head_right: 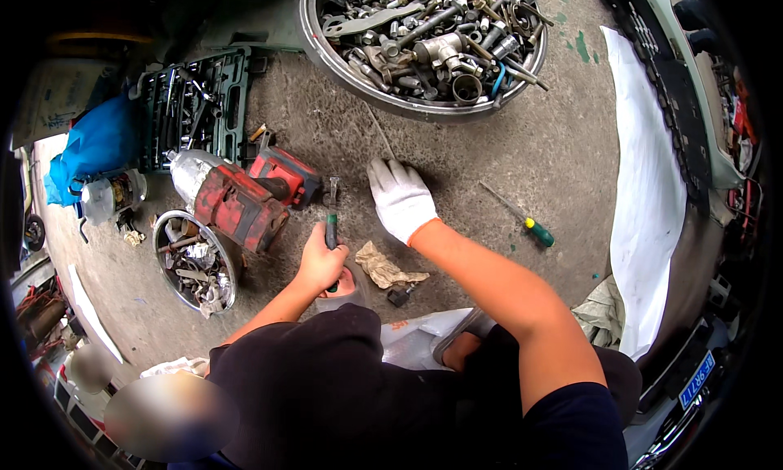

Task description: The person selects a screwdriver and a screw from a bin of hardware in a garage. They then walk to a white car and, with the help of a coworker, align and secure a front bumper to the vehicle using the screwdriver and screws.

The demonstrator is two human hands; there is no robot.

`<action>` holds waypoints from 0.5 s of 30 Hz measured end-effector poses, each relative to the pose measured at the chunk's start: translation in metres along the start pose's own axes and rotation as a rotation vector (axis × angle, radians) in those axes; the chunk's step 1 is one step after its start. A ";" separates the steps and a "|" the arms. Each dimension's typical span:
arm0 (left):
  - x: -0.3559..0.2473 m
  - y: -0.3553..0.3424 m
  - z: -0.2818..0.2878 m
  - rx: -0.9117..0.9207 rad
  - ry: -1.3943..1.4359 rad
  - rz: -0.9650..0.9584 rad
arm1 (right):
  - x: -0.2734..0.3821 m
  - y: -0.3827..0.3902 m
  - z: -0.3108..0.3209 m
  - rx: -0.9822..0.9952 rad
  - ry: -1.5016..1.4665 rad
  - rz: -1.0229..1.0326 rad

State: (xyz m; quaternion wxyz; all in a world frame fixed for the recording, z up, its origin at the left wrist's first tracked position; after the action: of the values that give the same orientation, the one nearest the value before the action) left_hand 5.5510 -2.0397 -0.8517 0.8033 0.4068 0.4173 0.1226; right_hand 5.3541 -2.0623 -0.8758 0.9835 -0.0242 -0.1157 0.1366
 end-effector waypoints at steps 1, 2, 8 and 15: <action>0.003 -0.002 -0.001 -0.007 0.005 -0.002 | 0.000 0.000 -0.001 0.002 0.032 0.035; 0.006 -0.003 -0.001 -0.014 0.010 -0.004 | 0.001 0.000 -0.001 0.003 0.064 0.069; 0.003 -0.003 -0.003 -0.023 -0.001 -0.042 | 0.006 0.000 0.000 0.007 0.108 0.096; -0.016 0.000 0.001 -0.046 -0.073 -0.055 | -0.001 -0.021 0.001 0.009 0.045 0.042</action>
State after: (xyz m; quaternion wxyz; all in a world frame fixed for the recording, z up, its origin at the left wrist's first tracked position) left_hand 5.5417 -2.0490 -0.8423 0.8303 0.3808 0.3958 0.0948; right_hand 5.3587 -2.0827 -0.8735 0.9829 -0.0252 -0.0925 0.1574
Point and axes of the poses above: each hand's wrist, its own y-axis away from the middle knuckle, its own z-axis out of the back of the hand, x = y × z, the point moved 1 cm from there along -y, towards the middle knuckle, and after that the axes turned 1 degree about z, right-handed, at the moved point
